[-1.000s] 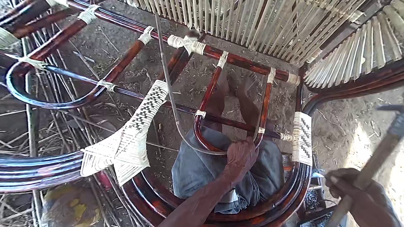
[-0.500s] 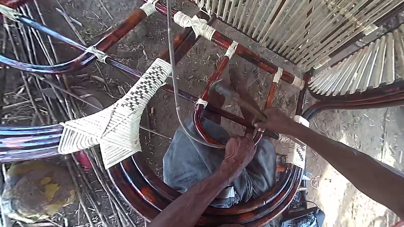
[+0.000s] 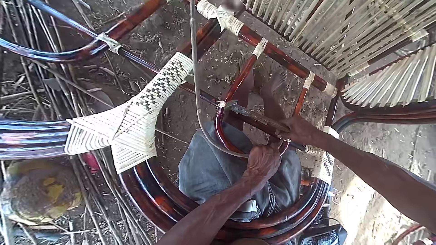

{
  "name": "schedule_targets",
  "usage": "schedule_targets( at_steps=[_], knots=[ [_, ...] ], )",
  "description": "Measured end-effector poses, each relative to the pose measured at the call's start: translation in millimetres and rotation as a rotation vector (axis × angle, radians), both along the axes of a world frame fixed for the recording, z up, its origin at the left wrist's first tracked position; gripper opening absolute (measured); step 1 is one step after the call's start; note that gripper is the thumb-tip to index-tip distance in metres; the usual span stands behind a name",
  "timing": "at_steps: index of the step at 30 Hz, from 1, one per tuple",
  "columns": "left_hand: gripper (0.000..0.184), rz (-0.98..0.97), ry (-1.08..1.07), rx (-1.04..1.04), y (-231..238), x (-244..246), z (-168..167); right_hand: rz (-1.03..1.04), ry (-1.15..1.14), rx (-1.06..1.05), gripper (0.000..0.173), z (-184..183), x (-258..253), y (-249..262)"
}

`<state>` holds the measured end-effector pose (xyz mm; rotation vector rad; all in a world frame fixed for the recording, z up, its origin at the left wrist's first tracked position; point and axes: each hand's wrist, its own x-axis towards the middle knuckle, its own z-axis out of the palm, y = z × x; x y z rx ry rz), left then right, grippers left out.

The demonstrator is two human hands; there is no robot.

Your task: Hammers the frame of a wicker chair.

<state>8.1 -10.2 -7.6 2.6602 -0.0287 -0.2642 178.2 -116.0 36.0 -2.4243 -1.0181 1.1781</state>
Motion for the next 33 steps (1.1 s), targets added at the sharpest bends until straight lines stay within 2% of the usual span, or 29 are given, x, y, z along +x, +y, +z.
schedule_targets(
  at_steps=[9,12,15,17,19,24,26,28,29,31,33],
  knots=[
    [0.036,-0.003,0.008,0.016,-0.2,2.2,-0.3,0.023,-0.087,-0.012,0.01,2.1,-16.4,-0.6],
    [0.036,-0.001,0.027,0.015,-0.1,4.0,3.3,0.029,-0.066,-0.073,0.008,3.2,-14.3,3.8],
    [0.036,-0.008,0.063,0.003,1.6,6.3,5.7,0.012,-0.037,-0.034,0.009,2.9,-8.3,2.3],
    [0.034,-0.007,0.086,-0.031,2.8,5.9,8.2,-0.058,0.011,-0.047,0.016,11.6,-0.4,0.1],
    [0.034,-0.009,0.116,-0.048,3.6,3.7,10.1,-0.148,0.026,-0.035,0.028,35.4,6.2,-2.2],
    [0.034,-0.002,0.132,-0.077,5.4,4.6,12.7,-0.607,0.223,0.047,0.031,172.8,-15.1,-14.1],
    [0.034,-0.015,0.154,-0.066,6.2,6.1,14.4,-0.706,0.235,-0.001,0.038,207.4,-27.0,-26.8],
    [0.034,-0.021,0.146,-0.062,5.8,3.8,14.0,-0.678,0.13,-0.143,0.031,211.2,-34.9,-55.5],
    [0.033,-0.015,0.11,-0.072,5.6,2.0,11.8,-0.625,0.08,-0.273,0.022,210.3,-35.9,-67.0],
    [0.032,-0.005,0.1,-0.092,6.0,1.0,10.9,-0.545,0.105,-0.559,0.015,208.2,-32.3,-70.4],
    [0.033,-0.007,0.107,-0.112,8.3,0.2,11.1,-0.531,0.139,-0.6,0.012,209.3,-32.3,-55.6]
  ],
)
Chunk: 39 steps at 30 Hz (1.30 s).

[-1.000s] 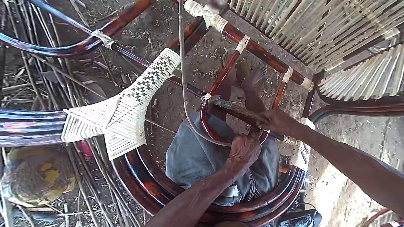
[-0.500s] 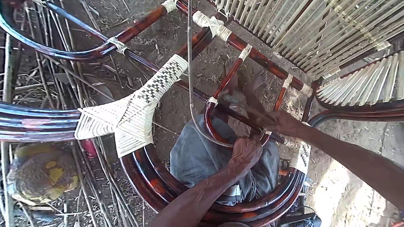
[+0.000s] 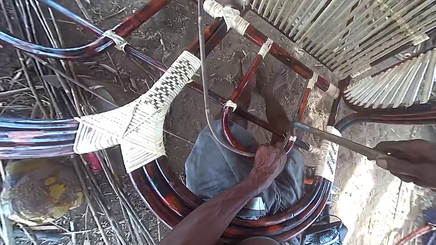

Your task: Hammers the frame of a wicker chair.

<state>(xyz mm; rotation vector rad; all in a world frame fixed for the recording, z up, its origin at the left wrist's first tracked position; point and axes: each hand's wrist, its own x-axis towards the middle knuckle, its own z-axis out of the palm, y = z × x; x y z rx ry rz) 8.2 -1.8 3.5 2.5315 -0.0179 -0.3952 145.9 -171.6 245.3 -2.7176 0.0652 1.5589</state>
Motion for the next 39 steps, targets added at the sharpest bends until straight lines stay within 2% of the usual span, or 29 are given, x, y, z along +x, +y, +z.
schedule_targets(
  at_steps=[2,4,6,9,11,16,18,21,22,24,27,29,31,34,36,39],
  knots=[
    [0.034,-0.01,-0.003,-0.012,0.7,-0.6,-0.1,0.157,-0.11,0.081,0.015,7.1,-3.4,14.6],
    [0.034,-0.01,-0.014,-0.012,-0.5,-1.3,-0.9,0.452,-0.258,0.168,0.019,3.3,0.0,5.5],
    [0.033,-0.011,-0.017,0.007,-1.1,0.5,-0.4,0.585,-0.258,0.142,0.012,-1.4,4.9,0.3],
    [0.032,-0.02,-0.026,0.02,0.1,-0.1,-0.8,0.575,-0.116,-0.062,0.012,-0.8,15.7,13.3],
    [0.033,-0.022,-0.022,0.0,1.5,-0.3,0.2,0.563,-0.126,-0.085,0.018,8.1,18.3,32.9],
    [0.033,-0.004,-0.015,-0.018,1.7,0.1,1.7,0.543,-0.431,0.24,0.024,9.7,16.3,52.0],
    [0.034,-0.01,-0.013,0.001,0.8,1.3,1.8,0.716,-0.488,0.269,0.029,-7.4,10.2,31.8],
    [0.036,-0.037,-0.001,0.016,1.0,1.4,3.1,0.947,-0.293,-0.05,0.019,-18.9,17.9,-1.6],
    [0.036,-0.037,-0.01,0.025,1.4,3.0,2.1,0.959,-0.273,-0.119,0.017,-14.9,22.7,4.3],
    [0.035,-0.026,-0.013,0.016,0.7,0.9,1.1,0.836,-0.276,-0.092,0.017,2.3,28.3,33.6],
    [0.035,-0.012,-0.021,0.013,0.1,2.0,0.6,0.544,-0.492,0.185,0.031,16.3,25.5,57.9],
    [0.034,-0.014,-0.019,0.022,-0.4,0.9,0.9,0.485,-0.623,0.354,0.036,5.0,9.6,58.0],
    [0.036,-0.03,0.0,0.025,1.1,3.0,3.1,0.659,-0.557,0.302,0.032,-12.3,-0.5,30.1],
    [0.036,-0.04,0.007,0.024,-1.1,1.5,3.8,0.9,-0.212,-0.103,0.021,-16.5,7.7,3.6],
    [0.036,-0.028,0.012,0.003,2.2,3.8,1.7,0.829,-0.237,-0.119,0.018,-1.1,22.4,35.4],
    [0.036,-0.021,0.018,0.014,-0.5,3.8,2.5,0.503,-0.513,0.146,0.031,14.2,22.2,60.3]
  ],
)
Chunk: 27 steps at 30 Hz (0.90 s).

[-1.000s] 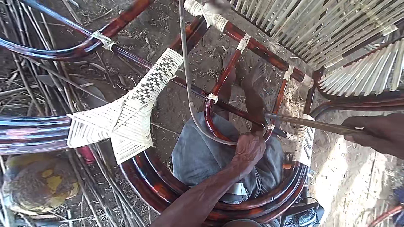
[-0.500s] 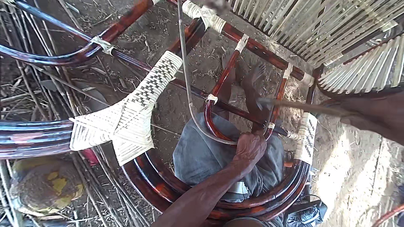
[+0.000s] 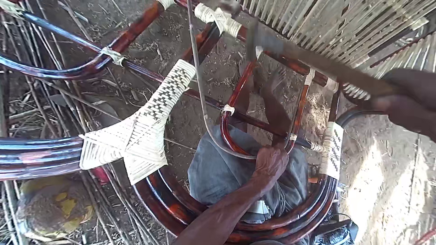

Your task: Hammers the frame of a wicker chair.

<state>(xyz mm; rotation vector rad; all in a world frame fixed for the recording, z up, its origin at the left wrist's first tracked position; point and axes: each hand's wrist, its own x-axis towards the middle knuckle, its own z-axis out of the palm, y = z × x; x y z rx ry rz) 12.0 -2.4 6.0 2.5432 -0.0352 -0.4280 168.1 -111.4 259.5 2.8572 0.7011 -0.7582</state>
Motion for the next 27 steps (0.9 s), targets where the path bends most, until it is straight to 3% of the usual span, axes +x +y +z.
schedule_targets(
  at_steps=[2,3,6,7,8,12,13,16,17,19,21,23,25,27],
  knots=[
    [0.036,0.002,0.01,-0.001,0.3,-0.2,1.6,-0.043,-0.107,0.23,0.039,-11.1,-13.0,-8.6],
    [0.037,0.0,0.016,-0.003,1.8,-0.7,2.6,-0.008,-0.085,0.203,0.038,-20.6,-22.5,-24.1],
    [0.036,-0.013,-0.019,0.017,1.5,-0.3,1.2,0.194,0.165,-0.416,0.023,-30.9,-27.4,-56.6],
    [0.035,-0.009,-0.027,0.019,0.8,-0.2,1.1,0.258,0.168,-0.505,0.021,-30.0,-23.5,-55.4],
    [0.035,0.002,-0.034,0.02,2.3,2.6,-0.3,0.28,0.141,-0.491,0.021,-24.2,-17.9,-43.7],
    [0.036,0.008,-0.004,-0.025,2.0,2.0,2.8,0.122,-0.007,0.026,0.025,-16.5,-33.3,-27.0],
    [0.036,0.003,-0.015,-0.011,0.6,1.0,1.4,0.122,-0.02,0.02,0.026,-21.8,-40.0,-36.4],
    [0.036,-0.006,-0.026,0.028,-0.4,-1.1,-0.7,0.136,0.148,-0.449,0.022,-39.1,-54.6,-70.0],
    [0.036,-0.008,-0.018,0.027,-1.4,0.0,0.5,0.138,0.156,-0.518,0.02,-39.4,-55.0,-71.6],
    [0.038,-0.008,0.008,-0.014,1.5,0.4,2.3,0.09,0.099,-0.343,0.018,-35.1,-57.3,-73.7],
    [0.04,-0.001,0.023,-0.066,4.1,-5.2,5.3,-0.126,0.018,-0.016,0.03,-37.5,-77.3,-97.8],
    [0.043,0.004,-0.034,-0.049,9.2,-3.9,5.6,-0.541,-0.005,0.248,0.045,-45.5,-108.5,-126.0],
    [0.044,0.025,-0.136,-0.003,24.2,-16.1,10.5,-0.989,0.134,0.491,0.032,-66.4,-159.4,-160.6],
    [0.044,0.026,-0.196,0.09,44.6,-33.6,14.6,-1.27,0.277,0.658,0.021,-104.0,-219.8,-206.6]
  ],
)
